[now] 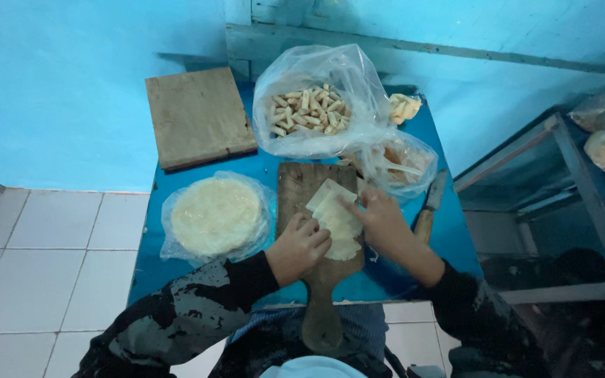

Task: The person pinches small pieces from a large sheet of dough on a wooden board and folds and shapes each piece by hand, placing the shaped pieces aside. They then handle round flat dough discs, peeling and stretching thin pieces of dough over them.

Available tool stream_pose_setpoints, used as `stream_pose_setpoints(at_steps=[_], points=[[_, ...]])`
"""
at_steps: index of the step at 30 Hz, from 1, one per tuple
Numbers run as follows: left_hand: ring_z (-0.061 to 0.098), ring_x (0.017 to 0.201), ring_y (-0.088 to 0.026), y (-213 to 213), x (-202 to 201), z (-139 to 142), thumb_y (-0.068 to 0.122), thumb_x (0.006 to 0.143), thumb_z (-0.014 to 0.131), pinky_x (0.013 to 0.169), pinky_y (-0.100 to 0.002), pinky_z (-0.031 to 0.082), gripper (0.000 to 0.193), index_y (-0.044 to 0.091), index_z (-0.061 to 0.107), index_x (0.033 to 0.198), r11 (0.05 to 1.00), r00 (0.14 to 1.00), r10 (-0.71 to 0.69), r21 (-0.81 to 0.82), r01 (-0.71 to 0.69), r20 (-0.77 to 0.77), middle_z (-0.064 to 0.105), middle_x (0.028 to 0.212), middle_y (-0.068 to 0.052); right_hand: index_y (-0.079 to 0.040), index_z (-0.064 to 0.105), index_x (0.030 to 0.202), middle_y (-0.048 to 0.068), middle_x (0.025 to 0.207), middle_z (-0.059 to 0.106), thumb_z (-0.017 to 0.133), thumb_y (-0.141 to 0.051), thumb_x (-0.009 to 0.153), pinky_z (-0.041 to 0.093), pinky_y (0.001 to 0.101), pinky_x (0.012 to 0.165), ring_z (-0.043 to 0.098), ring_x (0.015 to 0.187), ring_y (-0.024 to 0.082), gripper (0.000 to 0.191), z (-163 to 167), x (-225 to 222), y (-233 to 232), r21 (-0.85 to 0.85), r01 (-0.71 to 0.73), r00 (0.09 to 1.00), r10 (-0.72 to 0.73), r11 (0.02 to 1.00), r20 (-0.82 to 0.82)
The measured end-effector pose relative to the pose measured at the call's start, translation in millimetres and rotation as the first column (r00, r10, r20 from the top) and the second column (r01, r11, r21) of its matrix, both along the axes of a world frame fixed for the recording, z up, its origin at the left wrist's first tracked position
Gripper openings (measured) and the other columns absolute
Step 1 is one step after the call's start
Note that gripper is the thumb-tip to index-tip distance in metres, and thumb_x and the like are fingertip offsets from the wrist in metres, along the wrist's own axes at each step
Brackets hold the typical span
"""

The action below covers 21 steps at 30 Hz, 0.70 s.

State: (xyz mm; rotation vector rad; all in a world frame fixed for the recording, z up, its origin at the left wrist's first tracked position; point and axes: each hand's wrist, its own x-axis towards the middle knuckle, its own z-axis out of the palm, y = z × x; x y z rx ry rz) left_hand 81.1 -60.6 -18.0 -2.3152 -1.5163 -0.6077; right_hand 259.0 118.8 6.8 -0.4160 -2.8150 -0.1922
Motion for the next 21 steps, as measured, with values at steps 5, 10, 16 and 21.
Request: stream_pose_setpoints(at_steps=[5, 10, 16, 21], points=[[0.056, 0.101, -0.027, 0, 0, 1, 0.018, 0.079, 0.062, 0.097, -0.049, 0.042, 0.026, 0.005, 0.066, 0.101, 0.999, 1.000, -0.007, 0.054, 0.007, 0.008, 0.059, 0.103, -0.007, -0.022, 0.057, 0.146, 0.012, 0.111, 0.055, 0.066, -0.004, 0.073, 0.041, 0.0456, 0.077, 0.054, 0.103, 0.034, 0.077, 3, 9, -9, 0.085, 0.052, 0.998, -0.054, 0.995, 0.022], [0.056, 0.102, -0.027, 1, -2, 1, 0.016, 0.078, 0.062, 0.099, -0.049, 0.043, 0.026, 0.003, 0.066, 0.100, 0.999, 1.000, -0.014, 0.033, 0.013, 0.028, 0.058, 0.100, -0.008, -0.026, 0.061, 0.143, 0.013, 0.106, 0.057, 0.068, -0.003, 0.069, 0.042, 0.0449, 0.071, 0.055, 0.099, 0.034, 0.078, 4, 19, -26, 0.070, -0.072, 0.997, 0.073, 0.995, -0.001], [0.056, 0.102, -0.030, 1, -5, -3, 0.013, 0.081, 0.062, 0.101, -0.049, 0.043, 0.025, 0.000, 0.066, 0.102, 0.998, 0.997, -0.047, 0.041, 0.045, 0.053, 0.060, 0.105, -0.011, -0.009, 0.063, 0.137, 0.018, 0.099, 0.064, 0.062, 0.004, 0.073, 0.052, 0.0486, 0.078, 0.061, 0.091, 0.036, 0.065, 21, 32, 19, 0.043, 0.096, 0.959, -0.081, 0.994, -0.273], [0.057, 0.107, -0.031, 1, -5, -3, 0.013, 0.081, 0.062, 0.102, -0.050, 0.042, 0.027, -0.002, 0.066, 0.103, 0.996, 0.997, -0.043, 0.081, 0.038, 0.060, 0.062, 0.108, -0.014, -0.005, 0.059, 0.125, 0.017, 0.104, 0.069, 0.070, -0.011, 0.092, 0.054, 0.0482, 0.077, 0.065, 0.098, 0.038, 0.036, 49, 30, 81, -0.106, 0.247, 0.905, -0.268, 0.963, -0.332]])
